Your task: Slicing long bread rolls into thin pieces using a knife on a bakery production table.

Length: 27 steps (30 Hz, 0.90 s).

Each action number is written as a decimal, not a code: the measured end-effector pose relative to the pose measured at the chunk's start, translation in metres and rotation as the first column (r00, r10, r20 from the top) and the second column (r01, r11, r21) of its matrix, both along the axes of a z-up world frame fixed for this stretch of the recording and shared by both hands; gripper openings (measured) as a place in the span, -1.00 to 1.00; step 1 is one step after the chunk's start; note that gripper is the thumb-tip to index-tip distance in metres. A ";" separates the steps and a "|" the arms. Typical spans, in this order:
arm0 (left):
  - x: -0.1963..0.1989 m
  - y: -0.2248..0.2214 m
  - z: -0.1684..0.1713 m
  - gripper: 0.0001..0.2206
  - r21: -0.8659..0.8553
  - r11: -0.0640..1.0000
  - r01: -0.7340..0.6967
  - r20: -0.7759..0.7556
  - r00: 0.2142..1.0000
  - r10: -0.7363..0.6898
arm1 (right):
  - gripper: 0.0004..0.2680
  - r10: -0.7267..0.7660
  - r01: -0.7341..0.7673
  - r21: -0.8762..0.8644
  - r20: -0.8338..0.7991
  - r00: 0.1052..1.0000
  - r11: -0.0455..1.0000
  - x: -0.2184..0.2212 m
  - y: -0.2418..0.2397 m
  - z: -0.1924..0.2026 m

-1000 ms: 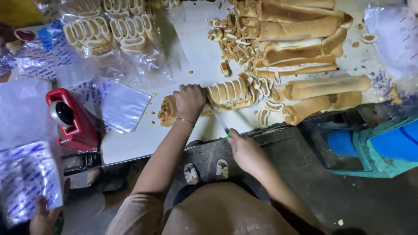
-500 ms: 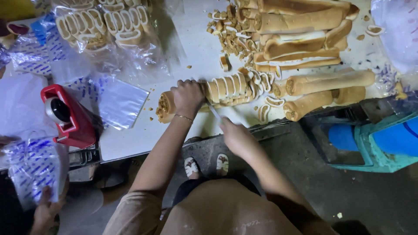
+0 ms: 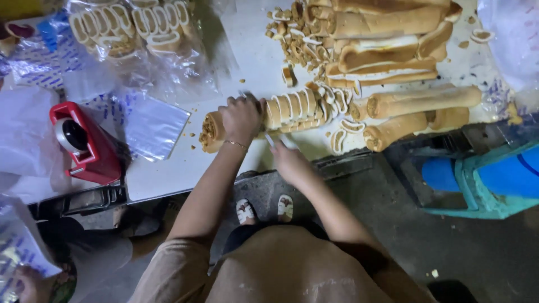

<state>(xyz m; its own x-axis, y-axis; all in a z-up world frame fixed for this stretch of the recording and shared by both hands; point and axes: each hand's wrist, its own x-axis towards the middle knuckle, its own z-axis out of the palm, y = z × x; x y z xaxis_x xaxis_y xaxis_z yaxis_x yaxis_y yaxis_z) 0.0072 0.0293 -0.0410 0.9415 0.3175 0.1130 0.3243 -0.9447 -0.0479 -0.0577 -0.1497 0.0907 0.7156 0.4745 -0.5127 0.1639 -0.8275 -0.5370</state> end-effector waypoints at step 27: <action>0.003 0.000 -0.014 -0.43 -0.002 1.000 -0.027 0.080 0.996 0.027 | -0.72 0.041 -0.047 0.042 0.132 0.990 0.998 0.011 0.006 -0.089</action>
